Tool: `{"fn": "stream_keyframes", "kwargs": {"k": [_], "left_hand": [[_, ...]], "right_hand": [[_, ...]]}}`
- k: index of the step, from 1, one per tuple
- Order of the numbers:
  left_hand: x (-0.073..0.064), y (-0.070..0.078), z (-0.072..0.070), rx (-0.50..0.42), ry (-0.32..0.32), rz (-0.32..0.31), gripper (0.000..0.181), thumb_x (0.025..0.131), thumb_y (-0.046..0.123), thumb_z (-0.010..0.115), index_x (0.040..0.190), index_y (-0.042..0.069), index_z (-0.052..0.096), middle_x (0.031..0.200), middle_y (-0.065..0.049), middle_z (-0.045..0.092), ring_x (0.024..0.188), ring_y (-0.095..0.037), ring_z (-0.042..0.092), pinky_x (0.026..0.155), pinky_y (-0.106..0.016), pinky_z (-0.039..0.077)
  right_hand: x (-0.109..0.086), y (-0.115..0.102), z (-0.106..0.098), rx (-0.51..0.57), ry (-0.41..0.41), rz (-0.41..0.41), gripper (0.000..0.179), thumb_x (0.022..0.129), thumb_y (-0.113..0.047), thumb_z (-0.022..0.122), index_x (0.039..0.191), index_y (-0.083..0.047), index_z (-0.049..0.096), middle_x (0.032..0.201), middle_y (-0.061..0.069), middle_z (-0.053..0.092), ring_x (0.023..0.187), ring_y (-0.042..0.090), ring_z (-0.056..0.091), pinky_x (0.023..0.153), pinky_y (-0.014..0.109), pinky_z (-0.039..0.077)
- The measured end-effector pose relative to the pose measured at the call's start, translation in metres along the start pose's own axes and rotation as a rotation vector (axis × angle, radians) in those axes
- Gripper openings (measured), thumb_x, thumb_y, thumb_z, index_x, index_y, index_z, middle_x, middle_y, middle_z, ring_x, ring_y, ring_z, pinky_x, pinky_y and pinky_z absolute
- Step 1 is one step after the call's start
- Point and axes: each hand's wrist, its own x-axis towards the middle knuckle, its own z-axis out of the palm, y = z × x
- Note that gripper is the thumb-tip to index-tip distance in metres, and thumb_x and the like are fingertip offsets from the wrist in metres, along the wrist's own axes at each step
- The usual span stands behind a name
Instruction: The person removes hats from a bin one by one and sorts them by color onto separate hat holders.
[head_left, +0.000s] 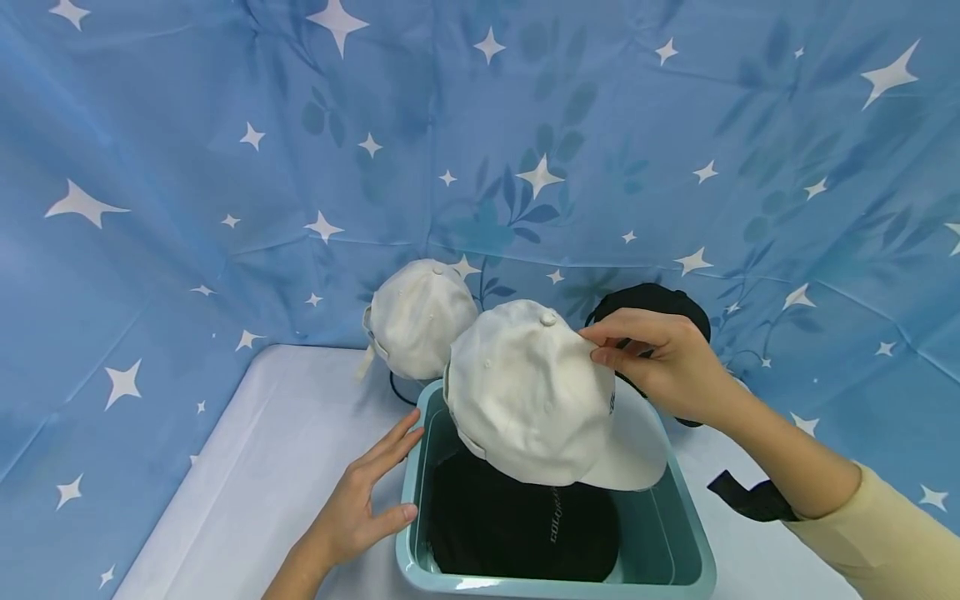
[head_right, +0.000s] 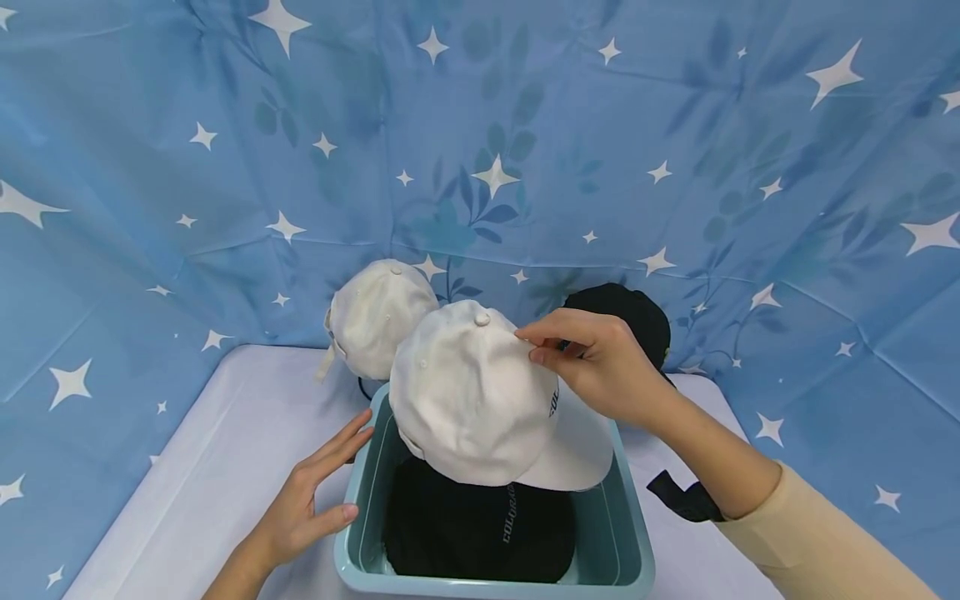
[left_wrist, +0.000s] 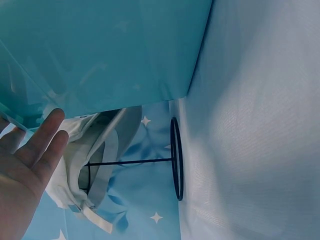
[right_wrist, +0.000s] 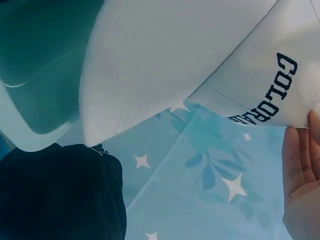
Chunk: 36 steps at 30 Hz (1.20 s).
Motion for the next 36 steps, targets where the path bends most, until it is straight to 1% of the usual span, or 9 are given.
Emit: {"fn": "stream_keyframes", "kwargs": {"k": [5, 9, 12, 17, 22, 27, 31, 36], "left_hand": [[-0.001, -0.001, 0.0, 0.002, -0.003, -0.005, 0.071, 0.077, 0.016, 0.064, 0.142, -0.001, 0.039, 0.151, -0.019, 0.027, 0.136, -0.033, 0.033, 0.103, -0.032, 0.037], [-0.001, -0.002, 0.0, 0.003, -0.003, -0.002, 0.072, 0.077, 0.016, 0.064, 0.142, -0.001, 0.039, 0.152, -0.019, 0.026, 0.136, -0.033, 0.033, 0.104, -0.031, 0.035], [-0.001, -0.002, 0.0, 0.001, -0.001, 0.001, 0.072, 0.077, 0.016, 0.064, 0.142, -0.001, 0.039, 0.152, -0.019, 0.027, 0.136, -0.034, 0.033, 0.104, -0.031, 0.035], [-0.001, -0.002, 0.0, 0.004, 0.0, -0.004, 0.072, 0.077, 0.017, 0.064, 0.142, -0.001, 0.039, 0.152, -0.019, 0.027, 0.136, -0.033, 0.033, 0.103, -0.033, 0.036], [-0.001, -0.001, -0.001, 0.006, -0.004, -0.012, 0.072, 0.077, 0.017, 0.063, 0.142, 0.0, 0.039, 0.152, -0.018, 0.027, 0.136, -0.033, 0.033, 0.102, -0.035, 0.039], [-0.001, -0.001, -0.001, 0.008, -0.009, -0.021, 0.07, 0.078, 0.018, 0.063, 0.142, 0.0, 0.039, 0.152, -0.018, 0.027, 0.137, -0.032, 0.032, 0.102, -0.036, 0.039], [-0.001, 0.0, -0.001, 0.011, -0.005, -0.021, 0.07, 0.078, 0.017, 0.063, 0.142, 0.0, 0.039, 0.152, -0.018, 0.027, 0.136, -0.032, 0.033, 0.101, -0.036, 0.039], [-0.001, 0.0, -0.001, 0.007, -0.007, -0.02, 0.07, 0.079, 0.018, 0.063, 0.142, 0.0, 0.039, 0.152, -0.018, 0.027, 0.137, -0.032, 0.032, 0.1, -0.037, 0.04]], "right_hand": [[0.004, 0.007, 0.002, -0.02, 0.025, 0.018, 0.041, 0.071, 0.015, 0.072, 0.103, -0.01, 0.072, 0.094, -0.002, 0.068, 0.08, 0.006, 0.06, 0.061, 0.019, 0.051], [0.009, 0.01, 0.002, 0.003, 0.043, 0.045, 0.038, 0.073, 0.014, 0.071, 0.103, -0.009, 0.073, 0.096, -0.001, 0.069, 0.079, 0.006, 0.061, 0.062, 0.019, 0.052], [0.013, 0.012, 0.002, 0.0, 0.064, 0.076, 0.035, 0.074, 0.012, 0.071, 0.103, -0.009, 0.073, 0.096, -0.002, 0.069, 0.079, 0.005, 0.061, 0.062, 0.019, 0.052], [0.019, 0.017, 0.003, -0.052, 0.096, 0.145, 0.031, 0.079, 0.004, 0.071, 0.104, -0.014, 0.074, 0.095, -0.006, 0.069, 0.079, 0.003, 0.06, 0.063, 0.017, 0.05], [0.025, 0.022, 0.004, -0.073, 0.124, 0.199, 0.028, 0.081, -0.002, 0.071, 0.105, -0.017, 0.073, 0.093, -0.007, 0.069, 0.078, 0.005, 0.059, 0.063, 0.017, 0.05], [0.033, 0.026, 0.005, -0.082, 0.148, 0.216, 0.028, 0.081, -0.003, 0.072, 0.105, -0.018, 0.073, 0.089, -0.006, 0.068, 0.077, 0.005, 0.059, 0.064, 0.017, 0.05], [0.044, 0.027, 0.005, -0.062, 0.155, 0.217, 0.027, 0.083, -0.006, 0.071, 0.106, -0.019, 0.073, 0.09, -0.006, 0.069, 0.078, 0.005, 0.06, 0.065, 0.018, 0.05], [0.058, 0.028, 0.005, -0.052, 0.173, 0.22, 0.025, 0.084, -0.006, 0.069, 0.106, -0.017, 0.073, 0.091, -0.004, 0.069, 0.081, 0.006, 0.06, 0.065, 0.018, 0.05]]}}
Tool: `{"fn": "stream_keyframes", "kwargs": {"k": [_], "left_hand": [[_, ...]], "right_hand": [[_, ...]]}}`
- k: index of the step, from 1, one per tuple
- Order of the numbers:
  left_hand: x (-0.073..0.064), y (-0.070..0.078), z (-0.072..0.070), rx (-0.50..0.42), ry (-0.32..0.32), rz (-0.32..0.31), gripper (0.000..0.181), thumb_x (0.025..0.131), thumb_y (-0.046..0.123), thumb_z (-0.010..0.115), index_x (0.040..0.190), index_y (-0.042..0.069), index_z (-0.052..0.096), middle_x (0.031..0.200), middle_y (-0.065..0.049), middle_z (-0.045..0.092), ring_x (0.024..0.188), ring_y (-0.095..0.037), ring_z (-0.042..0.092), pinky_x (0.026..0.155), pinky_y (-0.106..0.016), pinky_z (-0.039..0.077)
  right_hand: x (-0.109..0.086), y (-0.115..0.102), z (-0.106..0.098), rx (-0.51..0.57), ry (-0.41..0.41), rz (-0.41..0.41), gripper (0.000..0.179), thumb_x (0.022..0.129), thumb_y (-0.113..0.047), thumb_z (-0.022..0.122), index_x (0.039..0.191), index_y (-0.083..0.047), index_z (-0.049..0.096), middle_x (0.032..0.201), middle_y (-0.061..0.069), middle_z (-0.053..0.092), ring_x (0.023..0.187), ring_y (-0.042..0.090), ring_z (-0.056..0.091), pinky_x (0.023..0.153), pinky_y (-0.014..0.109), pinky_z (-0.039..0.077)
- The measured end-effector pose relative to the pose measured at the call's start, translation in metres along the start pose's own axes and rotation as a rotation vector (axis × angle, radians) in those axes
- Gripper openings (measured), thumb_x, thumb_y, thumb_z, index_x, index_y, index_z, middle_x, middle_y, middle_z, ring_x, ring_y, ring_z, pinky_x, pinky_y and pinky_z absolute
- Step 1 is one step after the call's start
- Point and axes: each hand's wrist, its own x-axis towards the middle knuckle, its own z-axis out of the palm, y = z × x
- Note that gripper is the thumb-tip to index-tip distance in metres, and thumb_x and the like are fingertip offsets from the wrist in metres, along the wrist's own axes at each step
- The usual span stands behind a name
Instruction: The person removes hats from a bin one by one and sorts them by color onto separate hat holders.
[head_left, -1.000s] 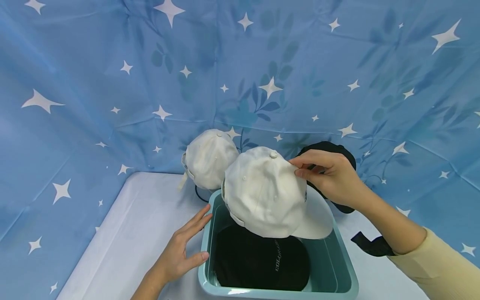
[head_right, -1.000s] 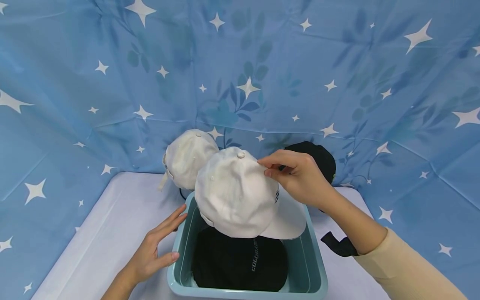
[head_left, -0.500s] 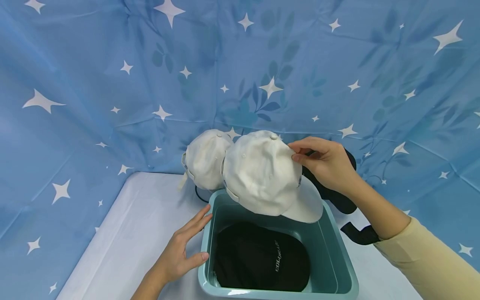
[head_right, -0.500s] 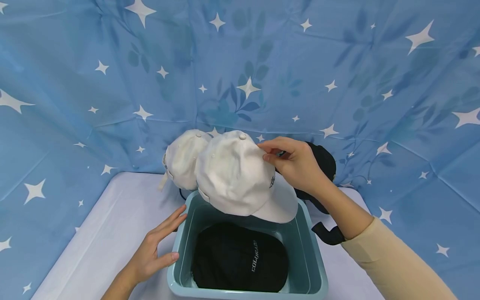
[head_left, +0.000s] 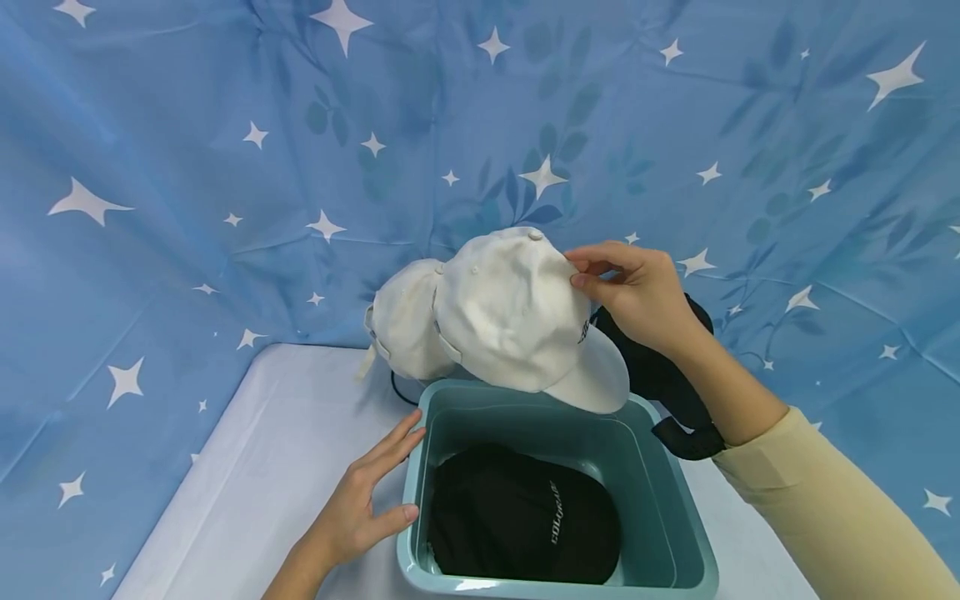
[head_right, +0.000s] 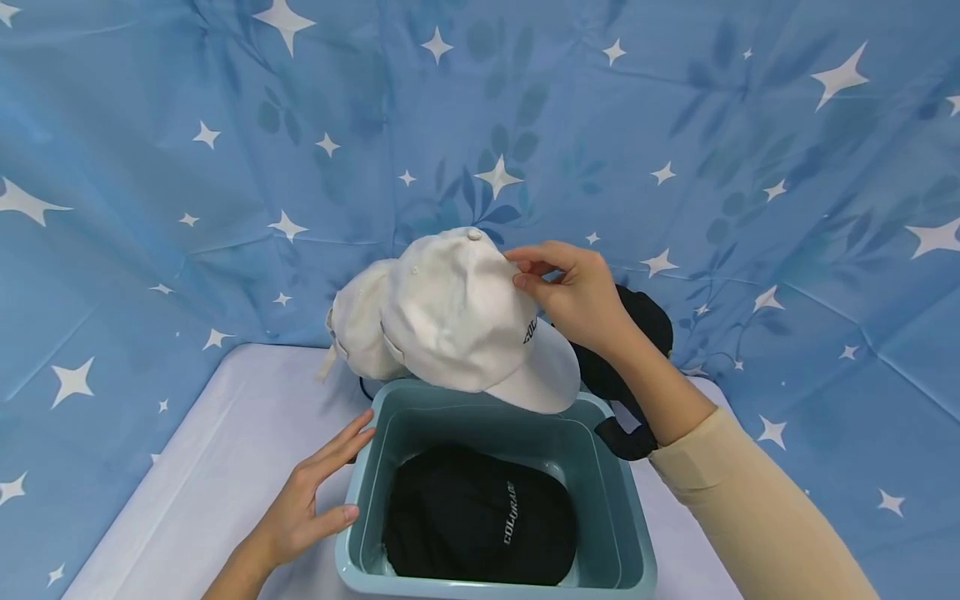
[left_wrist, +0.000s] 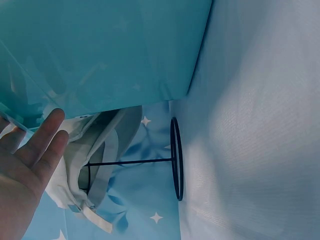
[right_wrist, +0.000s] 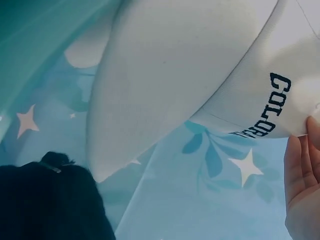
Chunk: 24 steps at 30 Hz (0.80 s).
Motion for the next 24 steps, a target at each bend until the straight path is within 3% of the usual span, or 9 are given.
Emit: {"fn": "stream_keyframes", "kwargs": {"k": [8, 17, 24], "left_hand": [[-0.001, -0.001, -0.001, -0.004, -0.006, -0.01, 0.071, 0.079, 0.018, 0.063, 0.144, 0.006, 0.038, 0.152, -0.017, 0.027, 0.137, -0.032, 0.032, 0.104, -0.035, 0.036], [0.0, -0.002, 0.0, -0.007, 0.0, 0.025, 0.071, 0.079, 0.017, 0.064, 0.143, 0.003, 0.038, 0.151, -0.019, 0.027, 0.136, -0.034, 0.033, 0.105, -0.031, 0.035], [0.0, -0.002, -0.001, -0.008, 0.003, 0.035, 0.071, 0.078, 0.017, 0.064, 0.142, 0.0, 0.039, 0.151, -0.021, 0.027, 0.135, -0.034, 0.034, 0.106, -0.031, 0.033]], "right_hand": [[0.019, -0.002, 0.012, 0.025, 0.032, 0.037, 0.024, 0.086, -0.011, 0.068, 0.108, -0.018, 0.073, 0.091, -0.003, 0.068, 0.081, 0.007, 0.063, 0.066, 0.019, 0.052], [0.036, -0.001, 0.033, 0.097, 0.034, 0.067, 0.027, 0.085, -0.006, 0.068, 0.11, -0.015, 0.073, 0.093, 0.004, 0.069, 0.086, 0.013, 0.065, 0.069, 0.021, 0.053], [0.045, 0.002, 0.052, 0.057, 0.041, 0.102, 0.027, 0.085, -0.009, 0.069, 0.109, -0.021, 0.073, 0.094, -0.003, 0.068, 0.088, 0.006, 0.064, 0.073, 0.025, 0.053]]}}
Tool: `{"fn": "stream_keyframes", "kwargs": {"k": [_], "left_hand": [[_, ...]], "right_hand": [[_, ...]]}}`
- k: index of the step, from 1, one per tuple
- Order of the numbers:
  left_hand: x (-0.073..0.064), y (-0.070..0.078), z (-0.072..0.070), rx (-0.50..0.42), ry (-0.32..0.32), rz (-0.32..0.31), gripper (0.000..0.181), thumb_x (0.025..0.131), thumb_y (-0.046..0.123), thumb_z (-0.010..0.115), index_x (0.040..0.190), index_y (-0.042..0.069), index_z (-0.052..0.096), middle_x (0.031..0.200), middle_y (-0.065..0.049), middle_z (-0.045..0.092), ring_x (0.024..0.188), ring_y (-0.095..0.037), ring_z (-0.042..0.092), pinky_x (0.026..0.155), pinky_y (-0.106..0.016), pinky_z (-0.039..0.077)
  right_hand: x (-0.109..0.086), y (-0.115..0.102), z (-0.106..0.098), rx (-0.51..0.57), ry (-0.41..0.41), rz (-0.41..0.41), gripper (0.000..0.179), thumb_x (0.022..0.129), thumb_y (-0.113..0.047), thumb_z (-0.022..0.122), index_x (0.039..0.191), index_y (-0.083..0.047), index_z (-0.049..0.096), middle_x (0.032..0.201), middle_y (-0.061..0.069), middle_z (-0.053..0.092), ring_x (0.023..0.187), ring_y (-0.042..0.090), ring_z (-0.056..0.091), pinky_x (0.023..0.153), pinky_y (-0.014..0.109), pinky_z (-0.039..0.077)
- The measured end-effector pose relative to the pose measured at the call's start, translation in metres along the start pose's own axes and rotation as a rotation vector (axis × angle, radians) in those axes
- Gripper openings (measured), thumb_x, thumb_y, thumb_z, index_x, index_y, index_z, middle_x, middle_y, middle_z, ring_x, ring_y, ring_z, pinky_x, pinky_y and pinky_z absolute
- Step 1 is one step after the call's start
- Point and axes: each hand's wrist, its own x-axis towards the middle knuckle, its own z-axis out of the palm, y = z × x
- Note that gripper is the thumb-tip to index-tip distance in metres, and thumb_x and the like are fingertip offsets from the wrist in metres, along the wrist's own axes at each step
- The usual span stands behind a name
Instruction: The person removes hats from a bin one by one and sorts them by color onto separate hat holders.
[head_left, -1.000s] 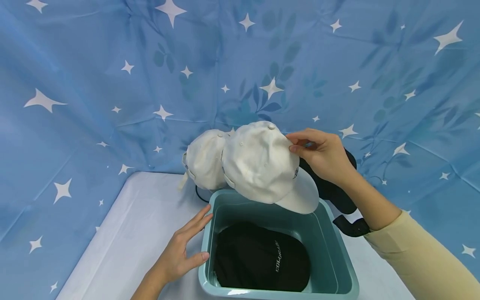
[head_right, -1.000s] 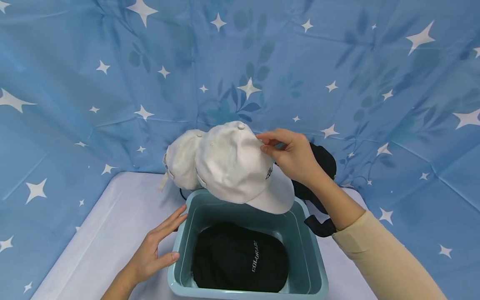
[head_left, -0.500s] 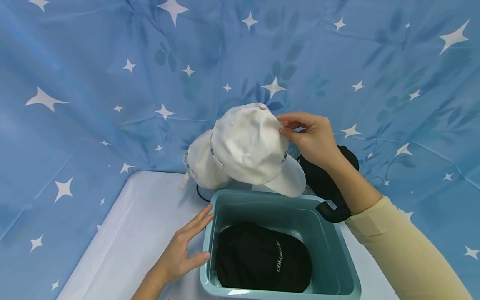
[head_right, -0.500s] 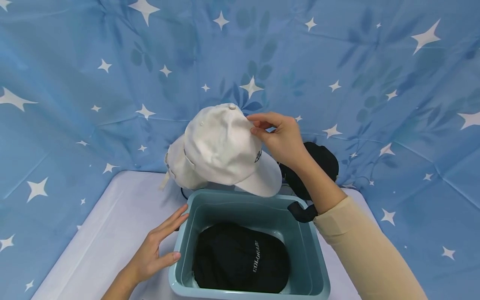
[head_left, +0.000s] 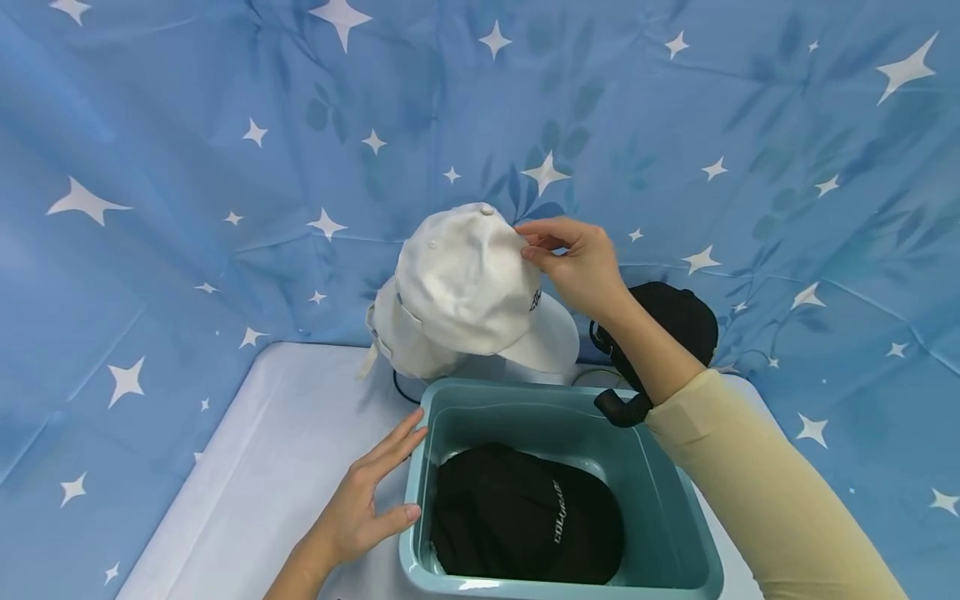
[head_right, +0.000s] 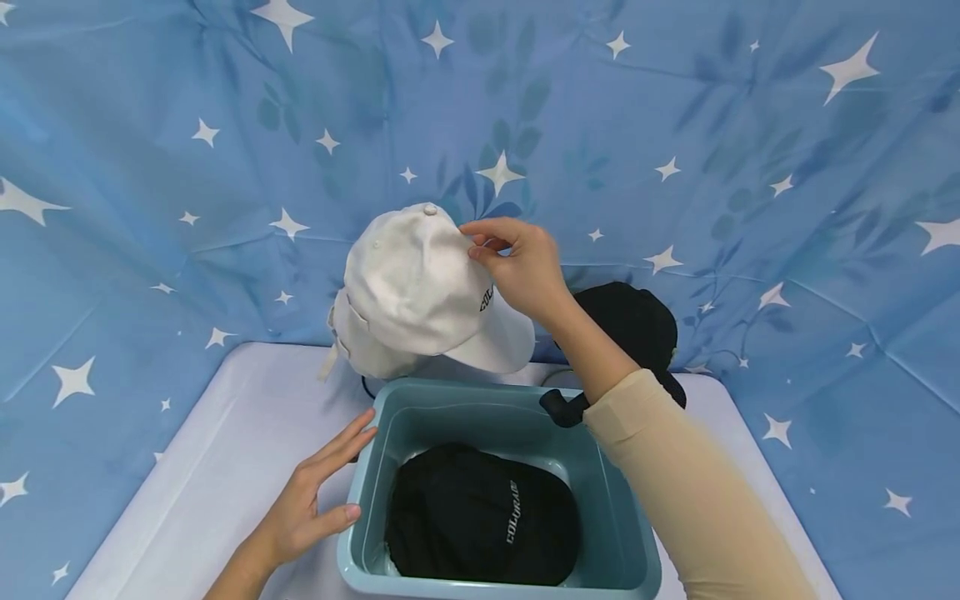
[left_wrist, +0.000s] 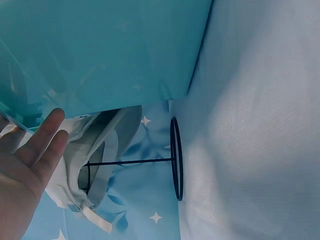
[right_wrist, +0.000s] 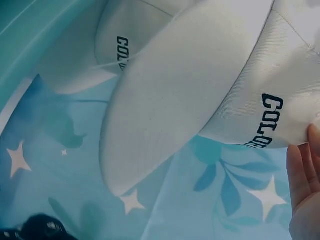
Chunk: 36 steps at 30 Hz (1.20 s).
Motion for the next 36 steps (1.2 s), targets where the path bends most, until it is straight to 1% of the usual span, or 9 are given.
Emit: {"fn": "stream_keyframes", "kwargs": {"k": [4, 9, 13, 18, 21, 25, 27, 31, 36], "left_hand": [[0.001, 0.0, 0.0, -0.004, 0.003, 0.009, 0.071, 0.078, 0.016, 0.064, 0.142, -0.001, 0.039, 0.151, -0.021, 0.027, 0.135, -0.035, 0.034, 0.106, -0.031, 0.033], [0.001, -0.001, -0.001, 0.008, 0.004, 0.002, 0.071, 0.078, 0.017, 0.065, 0.142, -0.001, 0.039, 0.151, -0.02, 0.028, 0.135, -0.034, 0.034, 0.106, -0.03, 0.032], [0.0, -0.001, -0.002, 0.013, 0.008, 0.0, 0.071, 0.078, 0.017, 0.065, 0.141, -0.002, 0.04, 0.151, -0.021, 0.028, 0.135, -0.034, 0.034, 0.106, -0.03, 0.032], [0.0, 0.0, -0.002, 0.006, 0.007, -0.006, 0.071, 0.078, 0.017, 0.064, 0.141, -0.002, 0.04, 0.151, -0.021, 0.027, 0.136, -0.034, 0.033, 0.106, -0.03, 0.033], [0.0, 0.0, -0.002, 0.0, 0.005, -0.017, 0.071, 0.078, 0.017, 0.064, 0.142, 0.0, 0.039, 0.151, -0.02, 0.027, 0.136, -0.033, 0.033, 0.106, -0.03, 0.032], [0.0, 0.0, -0.001, -0.002, -0.002, -0.031, 0.071, 0.079, 0.018, 0.064, 0.143, 0.003, 0.039, 0.152, -0.018, 0.027, 0.136, -0.033, 0.033, 0.106, -0.032, 0.032], [0.001, 0.0, 0.0, 0.005, -0.003, -0.034, 0.071, 0.078, 0.019, 0.064, 0.143, 0.002, 0.039, 0.152, -0.018, 0.027, 0.136, -0.033, 0.033, 0.106, -0.032, 0.032], [0.0, 0.0, 0.0, 0.018, -0.002, -0.037, 0.072, 0.078, 0.02, 0.064, 0.143, 0.003, 0.039, 0.152, -0.018, 0.027, 0.136, -0.032, 0.033, 0.106, -0.032, 0.032], [0.001, 0.0, 0.0, 0.013, -0.004, -0.04, 0.071, 0.079, 0.02, 0.064, 0.144, 0.005, 0.039, 0.152, -0.018, 0.027, 0.137, -0.032, 0.032, 0.106, -0.033, 0.032]], "right_hand": [[0.005, 0.005, 0.011, -0.005, 0.025, -0.011, 0.027, 0.085, -0.009, 0.069, 0.109, -0.021, 0.073, 0.093, -0.004, 0.067, 0.087, 0.004, 0.064, 0.075, 0.024, 0.052], [0.009, 0.012, 0.024, -0.015, 0.06, -0.016, 0.026, 0.084, -0.009, 0.07, 0.107, -0.021, 0.074, 0.091, -0.005, 0.067, 0.085, 0.003, 0.063, 0.077, 0.021, 0.051], [0.01, 0.017, 0.036, -0.038, 0.07, -0.041, 0.026, 0.085, -0.009, 0.07, 0.107, -0.022, 0.073, 0.092, -0.005, 0.068, 0.086, 0.004, 0.063, 0.077, 0.022, 0.051], [0.009, 0.025, 0.052, -0.035, 0.076, -0.074, 0.025, 0.085, -0.009, 0.07, 0.107, -0.02, 0.074, 0.09, -0.004, 0.068, 0.085, 0.006, 0.063, 0.077, 0.024, 0.051], [0.008, 0.028, 0.06, -0.037, 0.076, -0.068, 0.025, 0.085, -0.01, 0.069, 0.107, -0.02, 0.073, 0.091, -0.003, 0.069, 0.086, 0.007, 0.064, 0.077, 0.025, 0.051], [0.007, 0.032, 0.068, -0.045, 0.074, -0.038, 0.024, 0.085, -0.011, 0.07, 0.107, -0.021, 0.073, 0.091, -0.003, 0.069, 0.086, 0.008, 0.064, 0.075, 0.025, 0.051], [0.008, 0.034, 0.071, -0.047, 0.073, -0.03, 0.024, 0.085, -0.011, 0.07, 0.107, -0.021, 0.074, 0.09, -0.003, 0.069, 0.086, 0.008, 0.064, 0.076, 0.026, 0.051], [0.009, 0.036, 0.076, -0.041, 0.072, -0.024, 0.024, 0.085, -0.011, 0.07, 0.106, -0.021, 0.074, 0.09, -0.003, 0.069, 0.085, 0.009, 0.064, 0.075, 0.026, 0.051], [0.008, 0.039, 0.084, -0.035, 0.058, -0.025, 0.025, 0.086, -0.008, 0.068, 0.106, -0.02, 0.074, 0.089, -0.003, 0.069, 0.084, 0.009, 0.064, 0.073, 0.026, 0.051]]}}
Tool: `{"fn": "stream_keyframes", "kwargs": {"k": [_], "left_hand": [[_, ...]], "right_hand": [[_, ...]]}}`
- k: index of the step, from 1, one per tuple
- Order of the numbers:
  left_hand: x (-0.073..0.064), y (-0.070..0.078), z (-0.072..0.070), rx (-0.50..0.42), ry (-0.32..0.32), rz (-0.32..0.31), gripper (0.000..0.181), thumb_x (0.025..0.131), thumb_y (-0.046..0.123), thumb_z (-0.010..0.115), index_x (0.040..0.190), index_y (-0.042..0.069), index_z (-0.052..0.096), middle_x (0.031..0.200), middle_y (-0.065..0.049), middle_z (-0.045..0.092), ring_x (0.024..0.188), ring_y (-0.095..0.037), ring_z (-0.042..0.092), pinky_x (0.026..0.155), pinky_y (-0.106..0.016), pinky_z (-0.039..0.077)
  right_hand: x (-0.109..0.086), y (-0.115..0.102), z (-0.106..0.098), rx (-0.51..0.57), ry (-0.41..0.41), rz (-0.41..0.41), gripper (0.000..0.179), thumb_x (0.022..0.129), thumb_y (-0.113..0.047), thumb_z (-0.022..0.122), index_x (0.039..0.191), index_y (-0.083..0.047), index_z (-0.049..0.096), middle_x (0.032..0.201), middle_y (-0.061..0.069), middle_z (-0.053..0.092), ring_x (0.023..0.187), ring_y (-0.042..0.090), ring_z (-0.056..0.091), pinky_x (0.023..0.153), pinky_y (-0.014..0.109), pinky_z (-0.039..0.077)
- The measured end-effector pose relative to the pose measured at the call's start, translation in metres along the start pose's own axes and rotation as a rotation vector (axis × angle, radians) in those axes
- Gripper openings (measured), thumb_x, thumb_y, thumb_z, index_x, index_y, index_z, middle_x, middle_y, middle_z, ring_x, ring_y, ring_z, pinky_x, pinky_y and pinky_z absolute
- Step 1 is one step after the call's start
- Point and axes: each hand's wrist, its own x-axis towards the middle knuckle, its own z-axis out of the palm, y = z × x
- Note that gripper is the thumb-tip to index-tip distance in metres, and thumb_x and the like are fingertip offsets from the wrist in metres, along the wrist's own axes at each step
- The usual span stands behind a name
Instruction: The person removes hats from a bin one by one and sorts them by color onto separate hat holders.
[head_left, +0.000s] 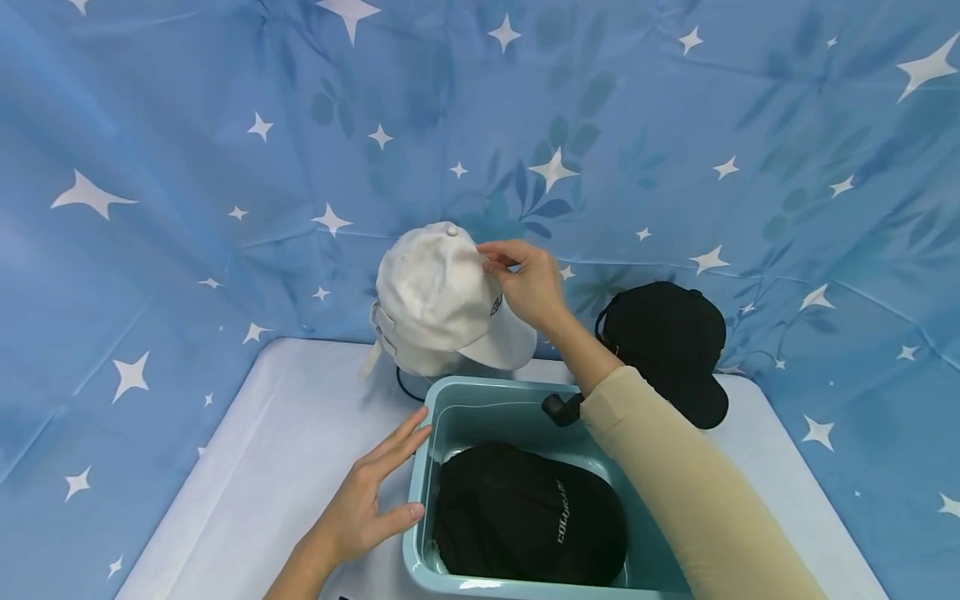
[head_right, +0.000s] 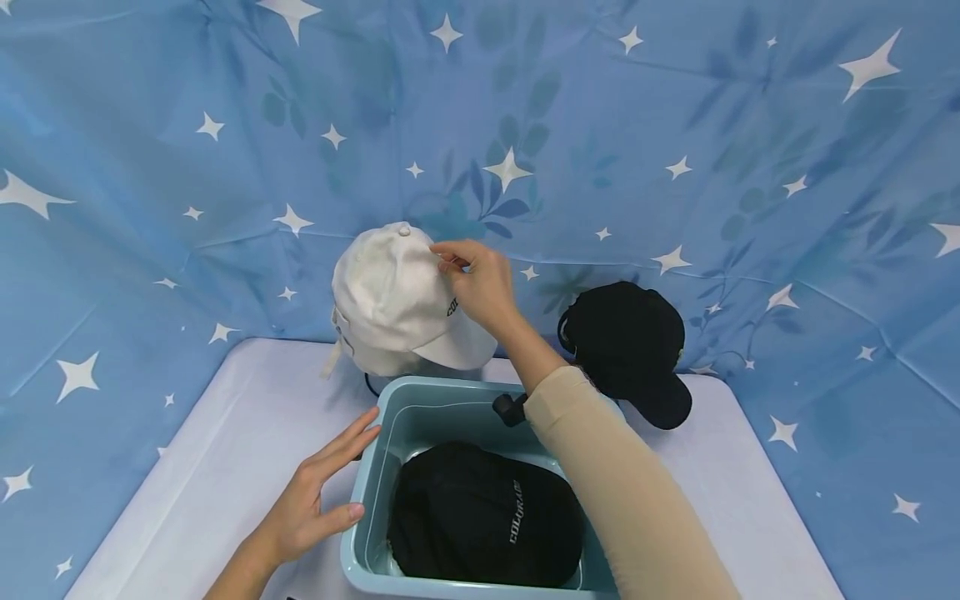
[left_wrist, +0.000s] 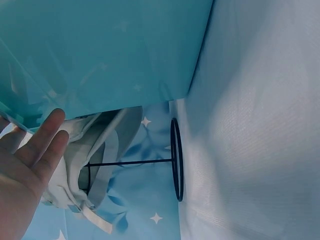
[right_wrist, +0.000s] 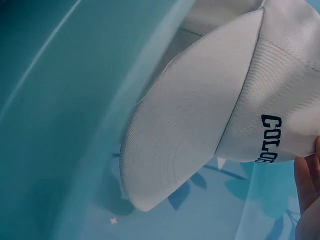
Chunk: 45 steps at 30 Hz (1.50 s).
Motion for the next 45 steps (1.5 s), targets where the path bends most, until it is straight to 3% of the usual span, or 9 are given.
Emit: {"fn": "stream_keyframes", "kwargs": {"k": [6, 13, 22, 35, 45], "left_hand": [[-0.001, -0.001, 0.001, -0.004, 0.007, 0.007, 0.071, 0.079, 0.02, 0.064, 0.143, 0.003, 0.039, 0.151, -0.019, 0.027, 0.137, -0.033, 0.032, 0.106, -0.033, 0.032], [-0.001, -0.002, 0.001, -0.009, 0.0, -0.005, 0.071, 0.079, 0.021, 0.064, 0.143, 0.001, 0.039, 0.152, -0.017, 0.027, 0.137, -0.032, 0.031, 0.107, -0.033, 0.032], [-0.001, -0.002, 0.0, -0.007, -0.005, -0.017, 0.071, 0.08, 0.021, 0.064, 0.143, 0.003, 0.039, 0.152, -0.016, 0.026, 0.138, -0.032, 0.03, 0.107, -0.032, 0.031], [-0.001, -0.001, 0.0, 0.003, -0.006, -0.018, 0.071, 0.08, 0.022, 0.063, 0.144, 0.005, 0.038, 0.152, -0.016, 0.026, 0.137, -0.031, 0.031, 0.106, -0.033, 0.032], [-0.001, -0.001, 0.0, -0.003, -0.009, -0.018, 0.07, 0.081, 0.021, 0.063, 0.143, 0.002, 0.038, 0.153, -0.016, 0.026, 0.137, -0.031, 0.031, 0.107, -0.033, 0.032]], "right_hand": [[-0.007, 0.004, 0.013, -0.017, -0.042, 0.01, 0.025, 0.087, -0.007, 0.067, 0.108, -0.019, 0.073, 0.09, -0.002, 0.067, 0.085, 0.009, 0.063, 0.074, 0.025, 0.051], [-0.01, 0.008, 0.021, -0.053, -0.036, 0.023, 0.024, 0.087, -0.009, 0.067, 0.108, -0.02, 0.073, 0.091, -0.001, 0.068, 0.085, 0.011, 0.064, 0.07, 0.029, 0.051], [-0.014, 0.018, 0.03, -0.14, -0.054, -0.056, 0.025, 0.087, -0.006, 0.065, 0.107, -0.02, 0.074, 0.093, 0.0, 0.07, 0.073, 0.013, 0.061, 0.049, 0.028, 0.038], [-0.023, 0.024, 0.033, -0.159, -0.097, -0.024, 0.027, 0.088, -0.008, 0.066, 0.112, -0.016, 0.072, 0.096, 0.003, 0.07, 0.077, 0.017, 0.063, 0.052, 0.029, 0.042], [-0.025, 0.027, 0.022, -0.195, -0.16, 0.006, 0.031, 0.088, -0.013, 0.067, 0.118, -0.019, 0.069, 0.096, 0.001, 0.07, 0.084, 0.016, 0.066, 0.058, 0.031, 0.049]]}}
